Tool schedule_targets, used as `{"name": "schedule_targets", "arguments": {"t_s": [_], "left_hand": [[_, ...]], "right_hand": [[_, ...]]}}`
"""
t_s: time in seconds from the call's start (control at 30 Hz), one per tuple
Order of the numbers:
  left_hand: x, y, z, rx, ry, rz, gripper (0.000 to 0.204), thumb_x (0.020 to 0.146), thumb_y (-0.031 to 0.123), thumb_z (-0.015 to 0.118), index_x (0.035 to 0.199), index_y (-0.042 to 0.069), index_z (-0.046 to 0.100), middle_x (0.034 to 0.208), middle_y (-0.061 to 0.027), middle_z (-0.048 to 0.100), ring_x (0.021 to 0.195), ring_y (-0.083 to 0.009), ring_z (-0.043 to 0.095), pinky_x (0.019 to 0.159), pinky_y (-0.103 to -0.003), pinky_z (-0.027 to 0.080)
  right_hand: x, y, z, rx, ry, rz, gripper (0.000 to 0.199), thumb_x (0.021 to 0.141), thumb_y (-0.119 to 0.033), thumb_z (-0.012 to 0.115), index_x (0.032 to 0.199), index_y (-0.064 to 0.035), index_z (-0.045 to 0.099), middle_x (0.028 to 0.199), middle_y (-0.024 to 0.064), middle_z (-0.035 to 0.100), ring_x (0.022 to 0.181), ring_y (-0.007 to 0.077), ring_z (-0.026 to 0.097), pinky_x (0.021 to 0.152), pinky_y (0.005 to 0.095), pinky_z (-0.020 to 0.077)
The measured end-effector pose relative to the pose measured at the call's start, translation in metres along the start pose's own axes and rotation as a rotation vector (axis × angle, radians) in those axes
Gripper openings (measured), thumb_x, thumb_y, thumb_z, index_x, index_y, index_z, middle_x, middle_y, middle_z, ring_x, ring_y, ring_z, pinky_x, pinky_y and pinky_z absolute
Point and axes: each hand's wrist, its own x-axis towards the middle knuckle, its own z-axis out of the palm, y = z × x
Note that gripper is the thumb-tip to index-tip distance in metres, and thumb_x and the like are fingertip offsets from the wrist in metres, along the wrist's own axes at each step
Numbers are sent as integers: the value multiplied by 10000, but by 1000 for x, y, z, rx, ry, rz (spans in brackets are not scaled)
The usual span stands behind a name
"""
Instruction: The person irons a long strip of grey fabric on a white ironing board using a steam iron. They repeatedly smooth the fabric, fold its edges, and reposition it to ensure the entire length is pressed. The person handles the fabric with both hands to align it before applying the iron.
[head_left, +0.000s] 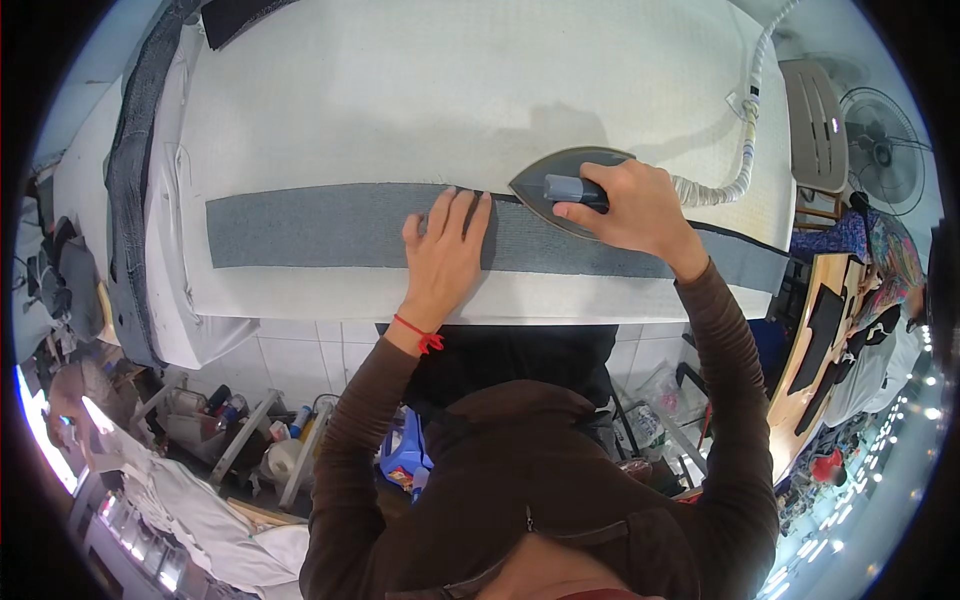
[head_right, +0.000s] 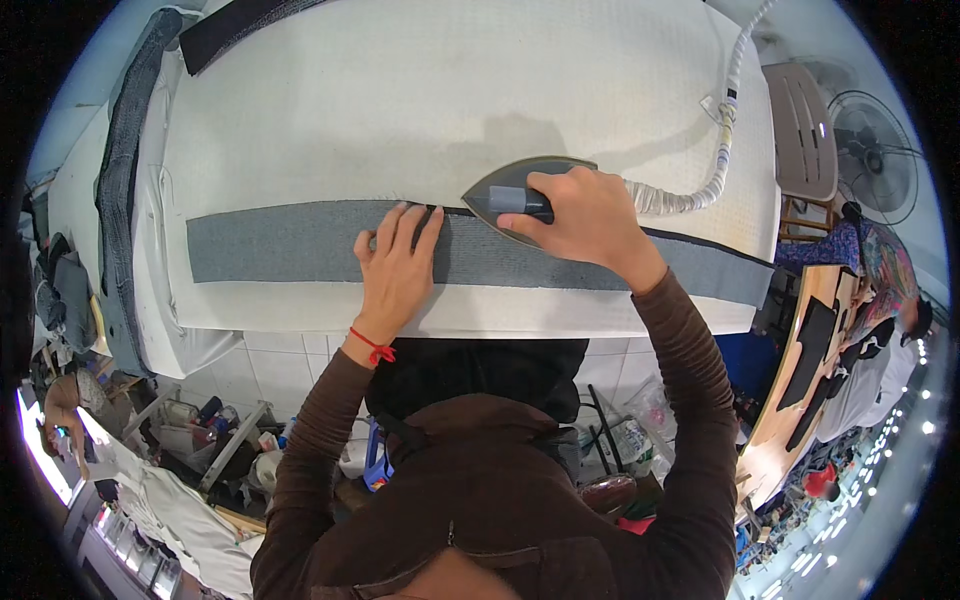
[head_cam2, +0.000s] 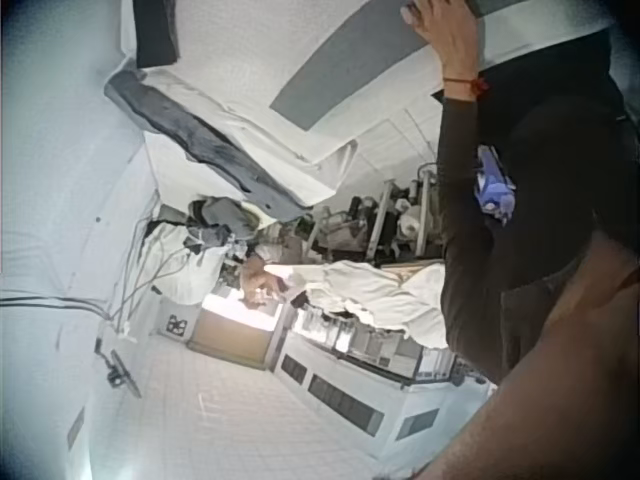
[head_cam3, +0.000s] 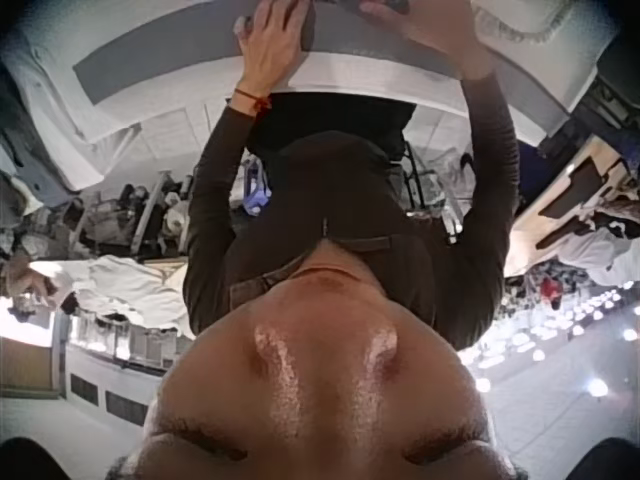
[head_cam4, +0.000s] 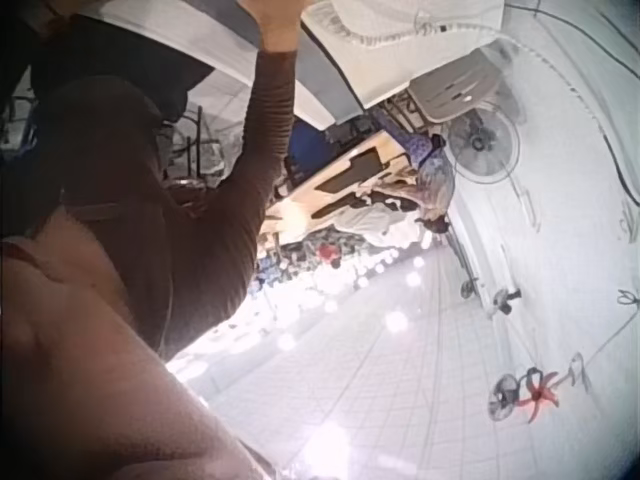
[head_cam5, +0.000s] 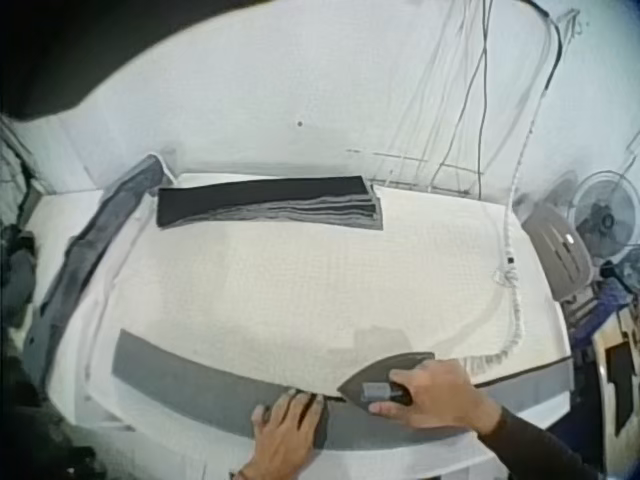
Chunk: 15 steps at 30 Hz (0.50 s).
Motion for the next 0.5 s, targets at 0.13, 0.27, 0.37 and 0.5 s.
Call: {"name": "schedule_targets", "arguments": {"t_s": [0.13, 0.27, 0.37, 0.5], "left_hand": [[8, -23, -11, -53, 29, 60, 486, 1006, 67, 736, 1470, 197, 797, 1657, -7, 694, 1568, -225, 598, 1226, -519, 339], [19, -63, -15, -86, 72, 227, 412, 1034, 92, 736, 1434, 171, 801, 1607, 2, 729, 1490, -223, 662, 1207, -486, 398], [33, -90, -18, -162, 35, 324, 363, 1044, 135, 747, 1402, 160, 804, 1488, -1, 766, 1417, -224, 695, 1182, -472, 453], [51, -102, -20, -216, 27, 362, 323, 1016, 107, 783, 1335, 151, 805, 1302, -1, 766, 1329, -231, 702, 1177, -482, 479]], "right_hand": [[0, -7, 6, -23, 36, -22, 622, 948, -689, 918, 960, -74, 830, 640, 121, 680, 590, 360, 718, 587, 450, 570], [1, -12, 8, -21, 51, -20, 614, 943, -672, 934, 955, -70, 811, 641, 111, 662, 586, 352, 697, 584, 449, 553], [6, -14, 9, -41, 50, -16, 637, 961, -718, 891, 919, -86, 823, 624, 131, 693, 582, 355, 742, 572, 441, 583], [6, -15, 7, -12, 2, 12, 629, 959, -700, 906, 911, -82, 799, 626, 119, 662, 576, 352, 706, 574, 444, 548]]}}
